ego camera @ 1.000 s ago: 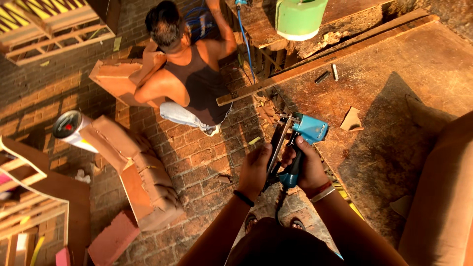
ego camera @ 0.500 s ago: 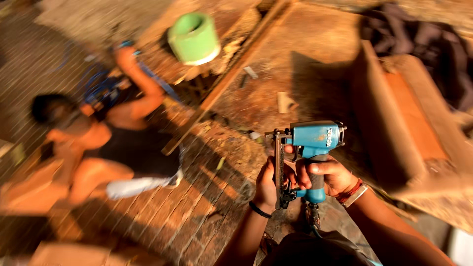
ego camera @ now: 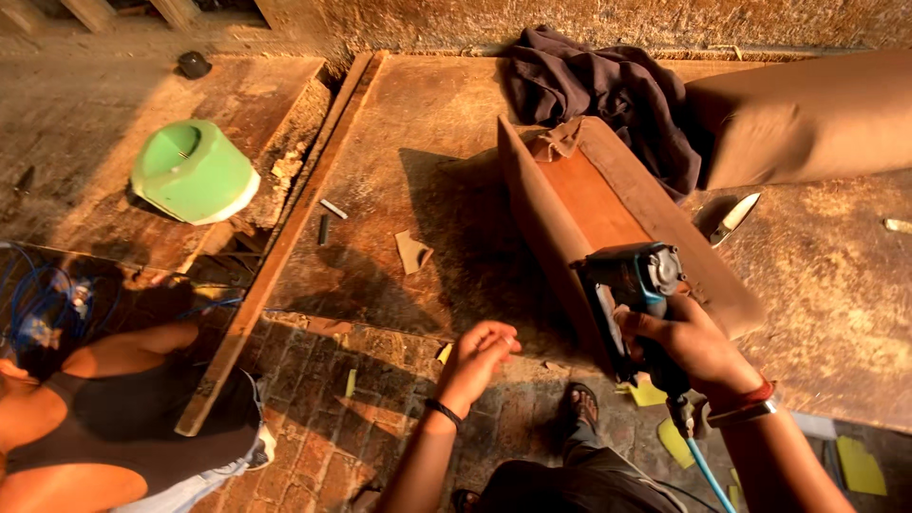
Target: The person covers a wooden chair frame with brown upholstery fabric, pulling and tucking the fabric over the foam padding. They trim excess fabric with scissors and use a pneumatic staple gun to fasten the fabric to the frame, then press and reposition the covered piece on the workbench.
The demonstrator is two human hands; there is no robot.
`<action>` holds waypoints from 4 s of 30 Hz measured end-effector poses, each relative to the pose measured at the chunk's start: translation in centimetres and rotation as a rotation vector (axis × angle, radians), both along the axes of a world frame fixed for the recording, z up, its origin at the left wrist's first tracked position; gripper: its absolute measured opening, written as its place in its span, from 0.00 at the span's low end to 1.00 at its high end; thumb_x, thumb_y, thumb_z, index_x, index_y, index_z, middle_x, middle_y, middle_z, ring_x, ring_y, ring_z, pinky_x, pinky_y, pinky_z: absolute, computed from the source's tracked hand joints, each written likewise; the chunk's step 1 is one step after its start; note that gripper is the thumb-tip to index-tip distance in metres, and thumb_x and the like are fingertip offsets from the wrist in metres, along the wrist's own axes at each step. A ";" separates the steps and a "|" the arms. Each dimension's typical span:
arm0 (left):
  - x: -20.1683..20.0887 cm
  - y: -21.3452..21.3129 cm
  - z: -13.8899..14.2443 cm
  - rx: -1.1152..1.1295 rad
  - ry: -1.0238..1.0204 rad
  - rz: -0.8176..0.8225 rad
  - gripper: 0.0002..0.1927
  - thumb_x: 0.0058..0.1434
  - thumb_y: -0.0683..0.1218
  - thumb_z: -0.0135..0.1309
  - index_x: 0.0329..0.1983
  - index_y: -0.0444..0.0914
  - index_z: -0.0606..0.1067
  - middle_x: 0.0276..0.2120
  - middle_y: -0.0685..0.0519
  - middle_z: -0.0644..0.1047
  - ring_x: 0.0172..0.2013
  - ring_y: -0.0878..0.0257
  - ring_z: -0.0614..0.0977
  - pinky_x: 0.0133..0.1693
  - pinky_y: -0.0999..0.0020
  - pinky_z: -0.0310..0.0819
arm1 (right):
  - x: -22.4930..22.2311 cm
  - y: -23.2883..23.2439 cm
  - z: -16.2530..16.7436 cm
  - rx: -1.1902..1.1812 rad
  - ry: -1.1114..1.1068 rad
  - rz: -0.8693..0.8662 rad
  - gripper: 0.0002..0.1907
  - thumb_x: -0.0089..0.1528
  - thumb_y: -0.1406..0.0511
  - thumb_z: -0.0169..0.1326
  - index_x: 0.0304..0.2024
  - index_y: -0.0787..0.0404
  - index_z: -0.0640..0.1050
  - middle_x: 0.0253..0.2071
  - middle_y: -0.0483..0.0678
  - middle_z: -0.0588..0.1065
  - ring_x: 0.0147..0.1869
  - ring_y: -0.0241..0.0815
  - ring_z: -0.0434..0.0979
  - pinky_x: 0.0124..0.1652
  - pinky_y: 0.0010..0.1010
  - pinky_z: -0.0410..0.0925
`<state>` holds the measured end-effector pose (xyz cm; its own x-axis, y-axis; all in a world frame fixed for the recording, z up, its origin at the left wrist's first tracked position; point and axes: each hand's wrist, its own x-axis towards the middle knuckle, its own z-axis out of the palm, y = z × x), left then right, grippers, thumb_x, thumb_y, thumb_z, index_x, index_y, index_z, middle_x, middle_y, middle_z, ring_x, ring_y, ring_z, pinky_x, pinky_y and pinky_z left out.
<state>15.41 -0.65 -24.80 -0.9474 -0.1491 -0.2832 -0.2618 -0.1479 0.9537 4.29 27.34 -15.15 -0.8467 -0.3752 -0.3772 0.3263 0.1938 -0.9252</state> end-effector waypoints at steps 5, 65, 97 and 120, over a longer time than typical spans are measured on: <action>-12.7 1.4 -2.5 -0.206 -0.011 0.089 0.23 0.61 0.52 0.59 0.56 0.38 0.74 0.46 0.50 0.81 0.46 0.62 0.81 0.45 0.66 0.76 | -9.8 3.0 -2.7 0.041 0.082 0.030 0.08 0.58 0.67 0.60 0.36 0.65 0.76 0.23 0.47 0.73 0.24 0.38 0.72 0.25 0.31 0.67; -18.2 6.7 17.5 -0.140 0.638 0.651 0.32 0.58 0.47 0.64 0.63 0.44 0.62 0.55 0.50 0.76 0.55 0.59 0.79 0.57 0.62 0.74 | -14.6 -6.3 12.5 -0.122 1.346 0.059 0.09 0.62 0.73 0.59 0.45 0.64 0.81 0.46 0.50 0.80 0.50 0.43 0.82 0.50 0.29 0.72; -26.8 -1.6 20.3 -1.371 1.205 0.658 0.11 0.44 0.32 0.48 0.17 0.43 0.65 0.19 0.56 0.69 0.24 0.59 0.71 0.31 0.64 0.65 | -19.5 -10.5 11.4 -0.169 1.051 0.114 0.06 0.63 0.70 0.59 0.42 0.64 0.83 0.38 0.47 0.82 0.40 0.32 0.80 0.41 0.24 0.72; -26.2 -0.9 20.5 -1.275 1.373 0.741 0.04 0.47 0.42 0.59 0.22 0.42 0.74 0.25 0.52 0.74 0.29 0.53 0.77 0.37 0.58 0.73 | -18.1 -18.8 29.4 1.231 1.322 0.808 0.29 0.60 0.42 0.50 0.32 0.61 0.78 0.25 0.47 0.72 0.27 0.39 0.71 0.27 0.33 0.68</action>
